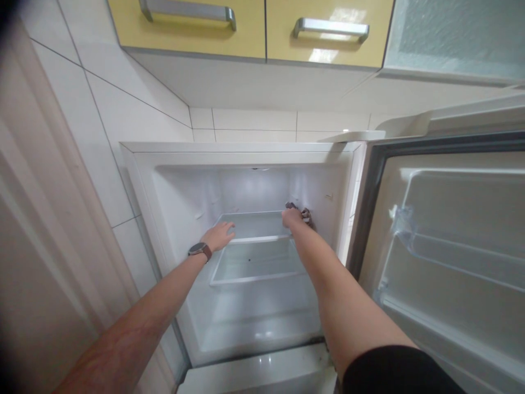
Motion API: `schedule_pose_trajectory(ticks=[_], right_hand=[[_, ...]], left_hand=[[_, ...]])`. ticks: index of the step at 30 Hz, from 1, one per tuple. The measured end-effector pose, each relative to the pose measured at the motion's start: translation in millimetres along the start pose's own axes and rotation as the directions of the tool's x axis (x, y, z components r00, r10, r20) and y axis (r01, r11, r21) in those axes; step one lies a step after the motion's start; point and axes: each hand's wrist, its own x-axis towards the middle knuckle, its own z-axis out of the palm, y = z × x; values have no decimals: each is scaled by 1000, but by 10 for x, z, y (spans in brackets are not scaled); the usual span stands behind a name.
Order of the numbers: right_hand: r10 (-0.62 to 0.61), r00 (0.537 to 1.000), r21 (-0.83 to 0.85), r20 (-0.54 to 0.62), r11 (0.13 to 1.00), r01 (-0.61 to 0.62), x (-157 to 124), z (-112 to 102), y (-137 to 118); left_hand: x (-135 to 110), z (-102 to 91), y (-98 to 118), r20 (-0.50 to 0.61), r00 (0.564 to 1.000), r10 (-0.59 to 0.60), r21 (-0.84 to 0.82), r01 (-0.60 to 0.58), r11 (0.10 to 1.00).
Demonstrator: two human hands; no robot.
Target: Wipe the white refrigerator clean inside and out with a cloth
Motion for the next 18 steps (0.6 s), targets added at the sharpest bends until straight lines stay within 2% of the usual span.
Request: schedule_pose_trajectory(ticks=[6,12,15,18], right_hand=[[-3,999,114,48,993,-2,109,-42,27],[-20,1000,191,-1,981,20,29,43,-16],[-74,997,228,-26,971,78,24,41,-163],[-170,984,264,-48,948,177,82,33,-534]], left_hand=[[-11,9,20,6,1000,-8,-13,8,1000],[-31,-17,57,14,1000,-19,-13,20,1000],[-36,-30,68,10,1000,-25,-8,25,1000],[-31,-27,66,5,1000,-28,-4,28,1000]])
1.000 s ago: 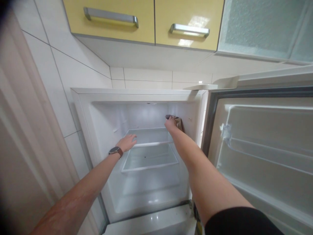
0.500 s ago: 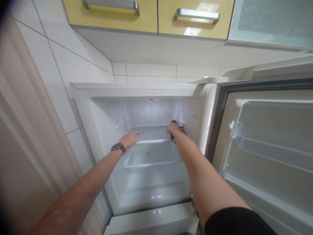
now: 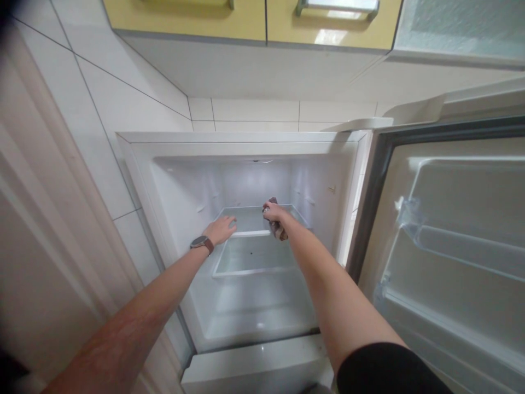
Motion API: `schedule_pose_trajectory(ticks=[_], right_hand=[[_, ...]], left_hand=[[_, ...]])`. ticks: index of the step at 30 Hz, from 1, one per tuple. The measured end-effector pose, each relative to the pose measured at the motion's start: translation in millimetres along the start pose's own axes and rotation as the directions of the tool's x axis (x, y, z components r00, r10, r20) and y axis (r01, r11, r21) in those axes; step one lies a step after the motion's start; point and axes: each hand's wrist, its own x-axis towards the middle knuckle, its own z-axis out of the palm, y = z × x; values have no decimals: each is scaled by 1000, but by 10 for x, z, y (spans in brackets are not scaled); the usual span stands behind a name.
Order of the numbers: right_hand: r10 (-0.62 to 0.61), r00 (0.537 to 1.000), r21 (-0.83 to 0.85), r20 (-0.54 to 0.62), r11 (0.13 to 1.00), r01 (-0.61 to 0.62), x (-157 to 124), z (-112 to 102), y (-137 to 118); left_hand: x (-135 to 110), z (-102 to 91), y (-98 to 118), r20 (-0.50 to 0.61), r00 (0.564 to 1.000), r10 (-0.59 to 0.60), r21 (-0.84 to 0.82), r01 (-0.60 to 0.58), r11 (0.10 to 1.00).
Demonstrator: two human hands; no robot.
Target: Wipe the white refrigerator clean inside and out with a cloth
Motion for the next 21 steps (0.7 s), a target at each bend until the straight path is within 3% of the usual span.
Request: schedule_pose_trajectory(ticks=[6,8,10,13,17,21], right_hand=[[-251,968,39,17,967,250,352,349,-1058],[-292,956,42,28,956,291,425,425,-1258],[-293,956,43,31,955,292,468,452,-1281],[-214,976,29,29,977,213,490,408,-999],[-11,999,-34,39,999,12,465,238,-248],[177,983,-99,39,980,-173,414,69,460]], left_hand=[[19,11,-23,7,999,-52,6,52,999],[21,11,-29,12,997,-78,3,78,997],[18,13,-31,10,997,-78,4,78,997],[10,17,-31,11,999,-42,12,42,999],[15,21,-41,28,999,18,9,-18,1000],[43,20,-55,66,996,65,-10,-65,998]])
